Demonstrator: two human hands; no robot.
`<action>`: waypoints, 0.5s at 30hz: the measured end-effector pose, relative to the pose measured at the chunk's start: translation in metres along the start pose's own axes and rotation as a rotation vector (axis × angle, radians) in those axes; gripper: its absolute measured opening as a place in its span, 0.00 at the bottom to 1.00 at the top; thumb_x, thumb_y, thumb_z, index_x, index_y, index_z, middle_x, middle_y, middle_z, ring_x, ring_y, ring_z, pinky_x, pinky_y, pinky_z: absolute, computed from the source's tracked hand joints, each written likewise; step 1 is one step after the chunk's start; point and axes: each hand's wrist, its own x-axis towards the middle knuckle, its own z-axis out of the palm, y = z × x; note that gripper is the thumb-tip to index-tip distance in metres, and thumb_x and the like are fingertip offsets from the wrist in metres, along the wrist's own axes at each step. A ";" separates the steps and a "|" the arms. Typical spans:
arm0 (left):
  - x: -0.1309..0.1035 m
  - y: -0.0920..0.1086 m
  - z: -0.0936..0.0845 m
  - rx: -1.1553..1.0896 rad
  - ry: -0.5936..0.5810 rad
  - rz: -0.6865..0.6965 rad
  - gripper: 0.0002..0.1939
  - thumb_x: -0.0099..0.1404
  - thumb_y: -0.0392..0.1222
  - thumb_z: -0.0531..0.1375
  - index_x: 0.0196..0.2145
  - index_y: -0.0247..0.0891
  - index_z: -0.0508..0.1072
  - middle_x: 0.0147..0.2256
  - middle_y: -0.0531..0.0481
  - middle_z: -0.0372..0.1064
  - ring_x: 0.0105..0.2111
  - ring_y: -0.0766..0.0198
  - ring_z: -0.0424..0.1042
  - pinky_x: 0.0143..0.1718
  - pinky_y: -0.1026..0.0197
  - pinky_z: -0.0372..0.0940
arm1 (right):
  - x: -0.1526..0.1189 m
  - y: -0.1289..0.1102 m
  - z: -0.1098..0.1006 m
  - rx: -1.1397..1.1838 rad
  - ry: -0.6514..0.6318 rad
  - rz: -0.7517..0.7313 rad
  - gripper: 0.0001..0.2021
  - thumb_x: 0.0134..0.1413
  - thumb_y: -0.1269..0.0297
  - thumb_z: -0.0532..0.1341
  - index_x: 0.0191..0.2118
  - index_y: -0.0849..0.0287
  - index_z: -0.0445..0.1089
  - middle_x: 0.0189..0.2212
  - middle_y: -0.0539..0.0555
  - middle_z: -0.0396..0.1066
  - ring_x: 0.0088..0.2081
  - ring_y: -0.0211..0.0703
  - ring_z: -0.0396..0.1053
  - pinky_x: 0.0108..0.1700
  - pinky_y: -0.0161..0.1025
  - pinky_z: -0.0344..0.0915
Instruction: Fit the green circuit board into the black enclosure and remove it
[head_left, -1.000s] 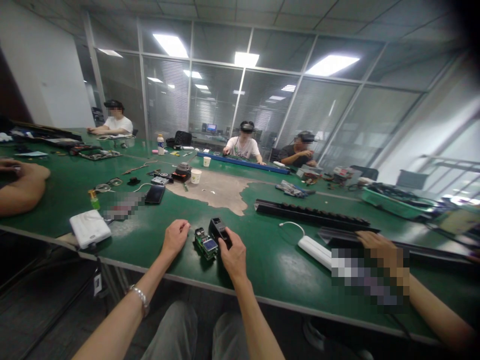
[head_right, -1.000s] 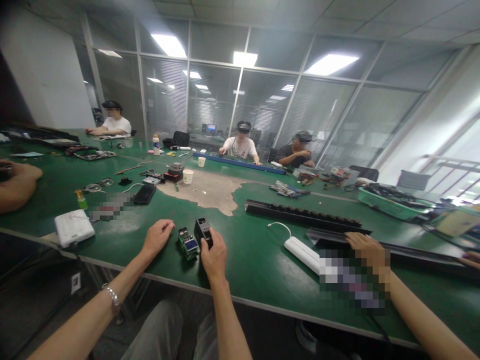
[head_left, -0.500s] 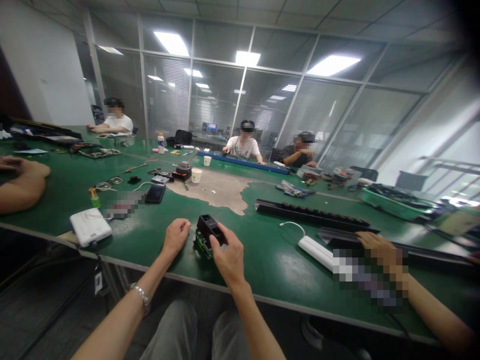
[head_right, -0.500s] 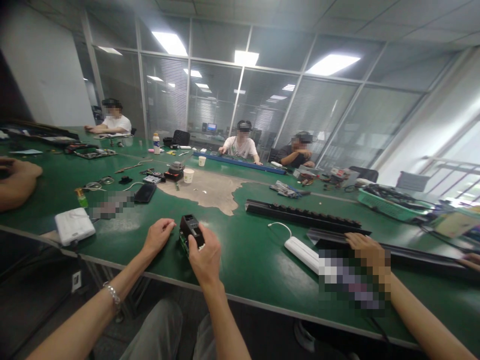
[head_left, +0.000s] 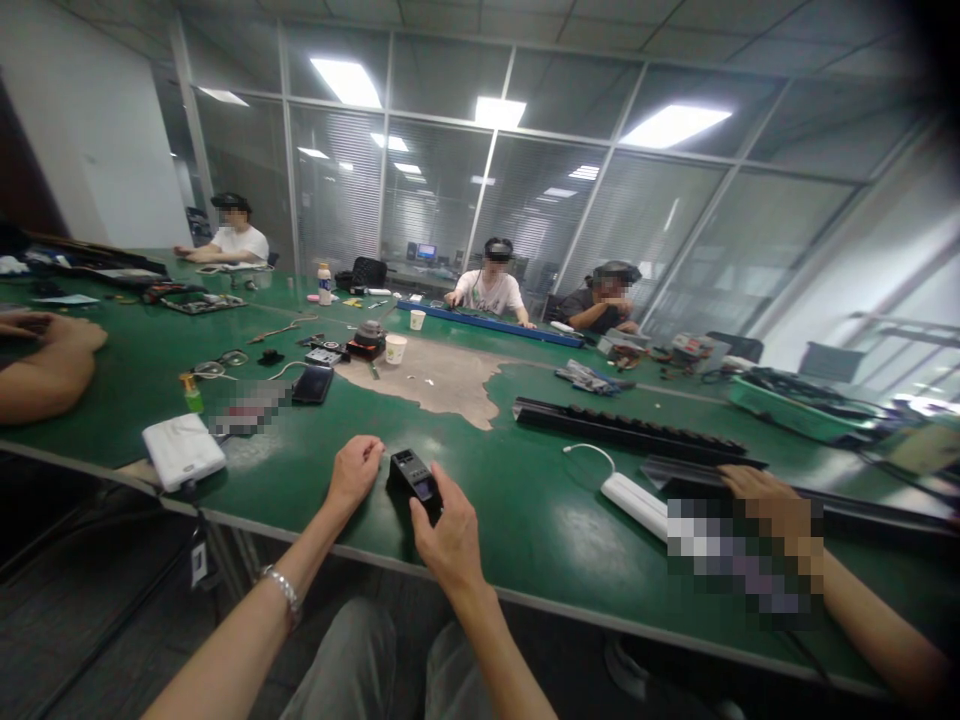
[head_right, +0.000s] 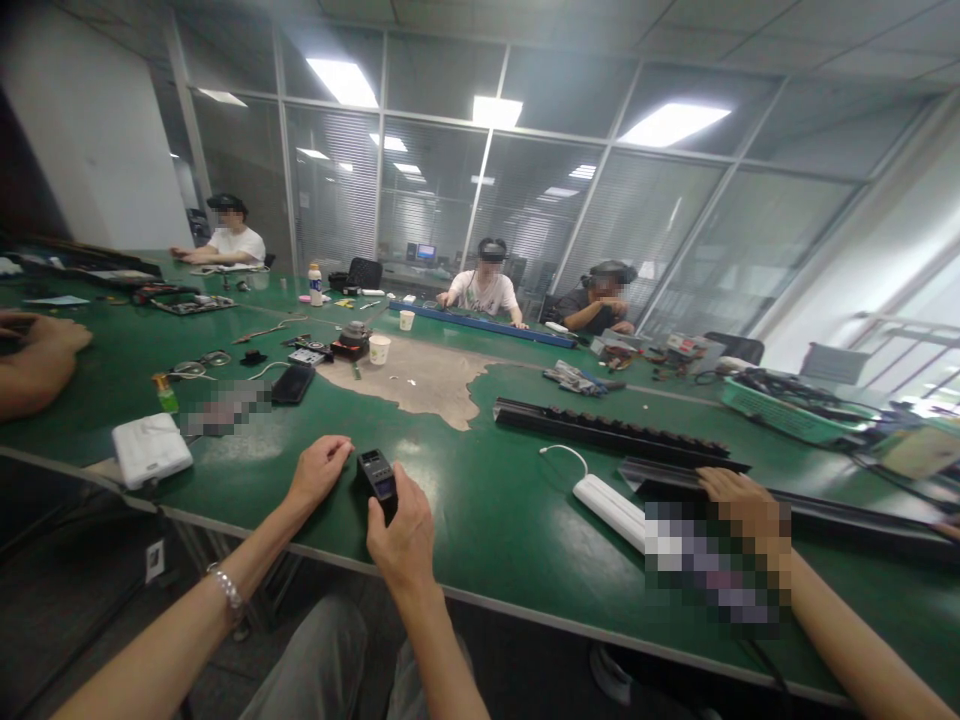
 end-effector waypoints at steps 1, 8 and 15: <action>0.000 0.000 0.000 0.001 0.001 -0.001 0.14 0.64 0.45 0.52 0.36 0.38 0.75 0.37 0.46 0.74 0.37 0.61 0.71 0.42 0.60 0.64 | -0.002 0.002 0.001 -0.007 -0.012 0.000 0.27 0.53 0.66 0.59 0.60 0.63 0.61 0.53 0.62 0.67 0.54 0.53 0.66 0.57 0.50 0.62; 0.000 0.000 0.002 0.006 0.002 -0.004 0.14 0.64 0.45 0.52 0.36 0.37 0.75 0.38 0.46 0.74 0.39 0.61 0.71 0.43 0.60 0.63 | 0.002 -0.001 0.001 -0.047 0.010 -0.004 0.28 0.54 0.62 0.60 0.59 0.65 0.61 0.55 0.64 0.65 0.56 0.55 0.62 0.58 0.52 0.60; 0.000 -0.001 0.001 0.002 0.003 0.004 0.13 0.64 0.45 0.52 0.35 0.38 0.75 0.38 0.46 0.74 0.39 0.61 0.71 0.43 0.60 0.63 | 0.007 -0.005 0.003 0.036 0.000 0.009 0.19 0.54 0.67 0.59 0.53 0.61 0.68 0.48 0.61 0.71 0.50 0.51 0.69 0.54 0.49 0.64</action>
